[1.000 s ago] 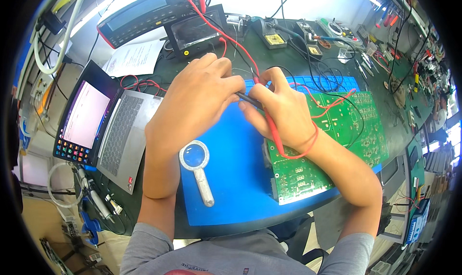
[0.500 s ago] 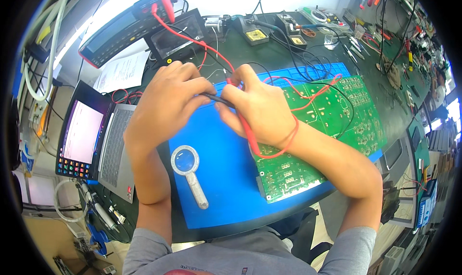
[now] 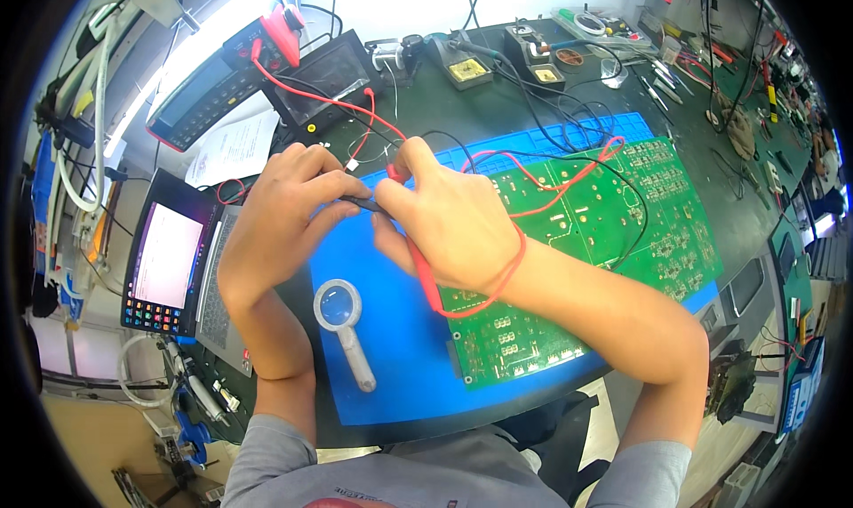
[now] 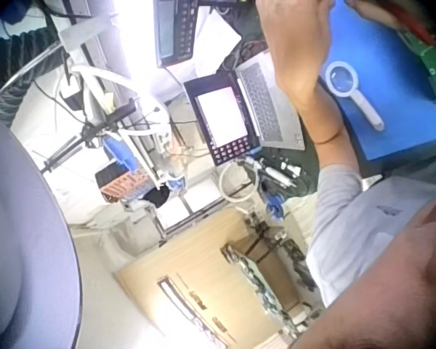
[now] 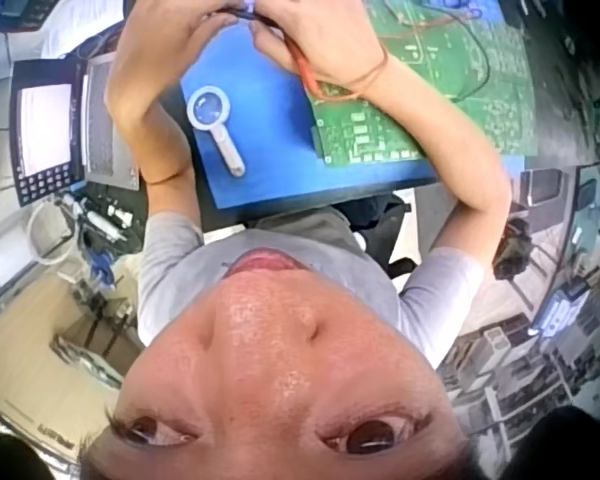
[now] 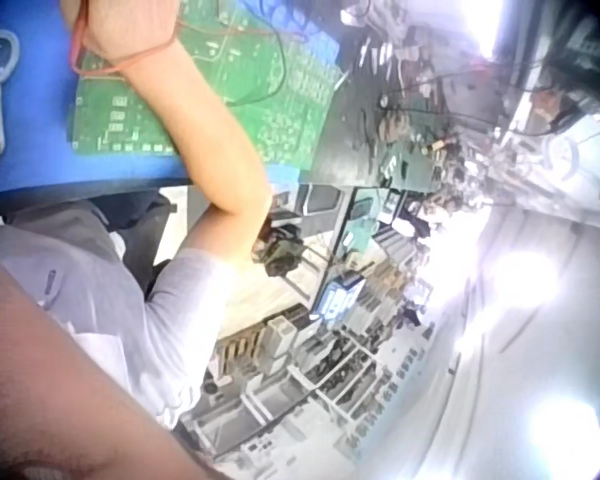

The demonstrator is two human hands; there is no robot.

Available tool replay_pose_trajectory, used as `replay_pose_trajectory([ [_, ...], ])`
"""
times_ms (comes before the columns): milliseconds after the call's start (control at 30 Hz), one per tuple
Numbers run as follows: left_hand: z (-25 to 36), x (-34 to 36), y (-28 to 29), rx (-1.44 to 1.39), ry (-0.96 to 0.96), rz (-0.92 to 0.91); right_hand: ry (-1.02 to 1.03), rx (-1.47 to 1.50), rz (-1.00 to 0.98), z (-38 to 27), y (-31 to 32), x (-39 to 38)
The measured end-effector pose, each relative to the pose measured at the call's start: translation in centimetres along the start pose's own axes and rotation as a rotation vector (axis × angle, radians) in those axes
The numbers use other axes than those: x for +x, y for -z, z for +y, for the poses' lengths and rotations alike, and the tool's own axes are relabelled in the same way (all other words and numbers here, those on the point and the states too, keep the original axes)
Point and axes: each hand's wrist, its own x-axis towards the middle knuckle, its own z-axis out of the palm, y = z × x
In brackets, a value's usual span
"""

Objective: The person touches a multimeter to various points on a green circuit board while using their other hand to operate a bench multimeter device.

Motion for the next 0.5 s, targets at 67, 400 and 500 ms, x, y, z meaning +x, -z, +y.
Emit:
replay_pose_trajectory([
  [67,0.05,0.16,-0.11,-0.009,-0.001,0.003,-0.006,0.003,-0.01,0.08,0.15,-0.02],
  [400,0.14,0.23,-0.27,-0.009,0.012,0.01,-0.003,0.005,0.012,0.34,-0.04,0.03],
  [500,0.07,0.08,-0.3,-0.008,0.0,0.025,-0.005,0.009,0.003,0.29,-0.16,0.04],
])
